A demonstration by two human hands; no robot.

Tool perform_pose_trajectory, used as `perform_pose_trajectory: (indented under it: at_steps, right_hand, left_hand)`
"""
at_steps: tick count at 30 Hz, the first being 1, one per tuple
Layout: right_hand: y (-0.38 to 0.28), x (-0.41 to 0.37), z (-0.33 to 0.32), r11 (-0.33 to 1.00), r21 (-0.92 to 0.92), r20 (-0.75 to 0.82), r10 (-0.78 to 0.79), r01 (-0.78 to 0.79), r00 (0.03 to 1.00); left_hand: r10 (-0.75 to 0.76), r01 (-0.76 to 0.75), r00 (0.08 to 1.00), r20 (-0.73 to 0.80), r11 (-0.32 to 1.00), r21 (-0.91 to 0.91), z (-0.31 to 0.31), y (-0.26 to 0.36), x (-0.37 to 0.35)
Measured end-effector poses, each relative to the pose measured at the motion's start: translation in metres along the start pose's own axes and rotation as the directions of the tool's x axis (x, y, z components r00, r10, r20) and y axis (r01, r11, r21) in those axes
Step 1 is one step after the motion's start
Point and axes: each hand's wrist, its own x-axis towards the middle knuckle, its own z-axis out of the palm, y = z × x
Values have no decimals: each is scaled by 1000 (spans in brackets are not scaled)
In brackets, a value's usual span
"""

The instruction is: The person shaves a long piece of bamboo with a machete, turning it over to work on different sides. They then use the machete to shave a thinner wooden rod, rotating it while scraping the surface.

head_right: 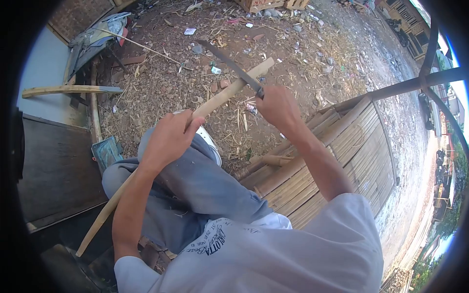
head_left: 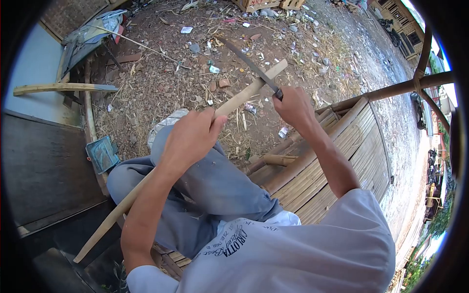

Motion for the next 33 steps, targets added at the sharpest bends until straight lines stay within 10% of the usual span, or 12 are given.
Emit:
perform_pose_trajectory:
  at_steps: [5,8,33]
  right_hand:
    - [-18,-39,12,969,-19,65,-243,245,968]
    - [-15,-15,3,999,25,43,-45,44,998]
    - [-26,-17,16,980,47,50,-196,194,979]
  left_hand:
    - [-9,11,1000,27,998,-68,-2,2,2]
    - [-12,12,1000,9,999,-35,-1,5,0]
    - [-46,45,997,68,999,16,-8,6,2]
